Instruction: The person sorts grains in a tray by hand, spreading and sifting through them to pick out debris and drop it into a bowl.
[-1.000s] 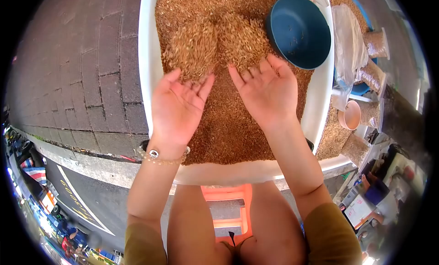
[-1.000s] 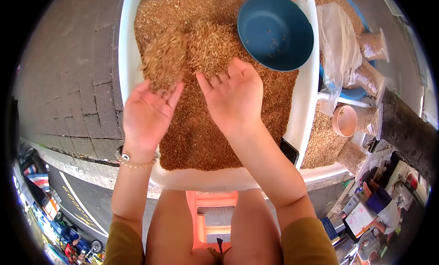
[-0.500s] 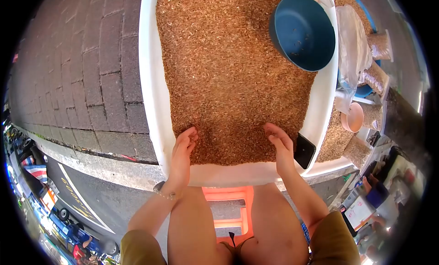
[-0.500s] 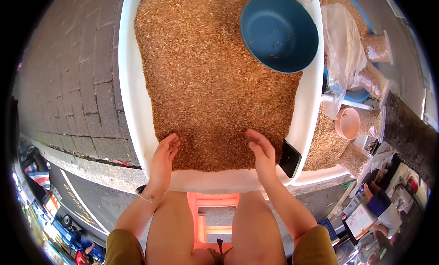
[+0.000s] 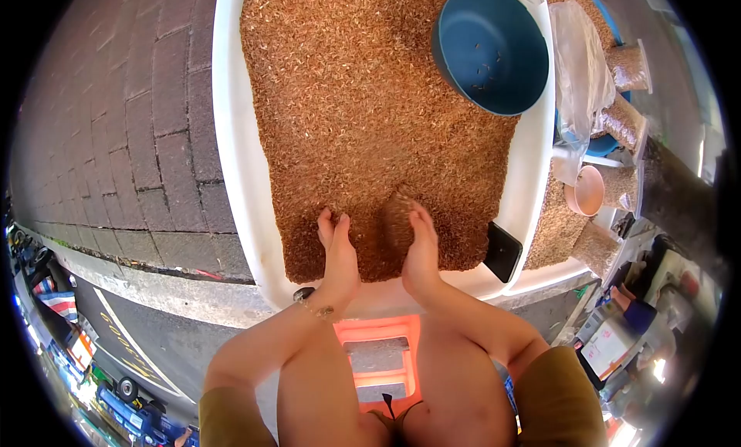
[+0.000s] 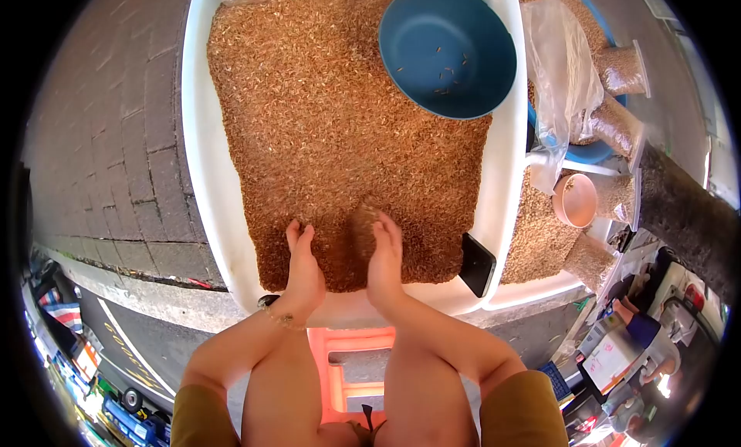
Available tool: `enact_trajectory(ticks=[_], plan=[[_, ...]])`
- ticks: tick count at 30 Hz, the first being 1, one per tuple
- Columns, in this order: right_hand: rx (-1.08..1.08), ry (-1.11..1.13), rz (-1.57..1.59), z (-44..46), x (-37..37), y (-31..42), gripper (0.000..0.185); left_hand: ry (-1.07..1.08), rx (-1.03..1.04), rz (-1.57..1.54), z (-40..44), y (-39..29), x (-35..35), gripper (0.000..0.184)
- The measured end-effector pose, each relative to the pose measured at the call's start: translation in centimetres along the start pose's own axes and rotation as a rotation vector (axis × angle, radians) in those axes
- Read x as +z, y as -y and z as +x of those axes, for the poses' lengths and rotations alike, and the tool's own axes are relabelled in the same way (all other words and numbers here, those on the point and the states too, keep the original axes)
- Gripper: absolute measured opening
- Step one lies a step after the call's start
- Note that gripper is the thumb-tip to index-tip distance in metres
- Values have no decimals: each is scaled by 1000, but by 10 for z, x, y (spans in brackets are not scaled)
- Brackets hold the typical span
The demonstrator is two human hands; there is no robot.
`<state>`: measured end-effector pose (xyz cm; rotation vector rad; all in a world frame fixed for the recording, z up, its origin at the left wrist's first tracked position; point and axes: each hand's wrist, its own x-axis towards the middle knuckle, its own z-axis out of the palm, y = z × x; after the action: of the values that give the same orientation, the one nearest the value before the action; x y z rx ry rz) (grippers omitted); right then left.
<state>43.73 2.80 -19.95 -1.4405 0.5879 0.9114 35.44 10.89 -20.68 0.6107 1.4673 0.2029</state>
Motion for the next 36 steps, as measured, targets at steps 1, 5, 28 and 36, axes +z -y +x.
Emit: enact_trajectory(ticks=[1, 5, 28, 36], plan=[[41, 58, 28, 0, 4, -5, 39, 38, -53, -98, -1, -3, 5, 49], [128, -10, -64, -9, 24, 7, 41, 146, -263, -414, 1, -14, 5, 38], [-118, 470, 607, 11, 120, 116, 40, 469, 202, -758, 2, -160, 41, 44], [-256, 191, -280, 20, 12, 62, 42, 173, 374, -16, 3, -68, -43, 39]])
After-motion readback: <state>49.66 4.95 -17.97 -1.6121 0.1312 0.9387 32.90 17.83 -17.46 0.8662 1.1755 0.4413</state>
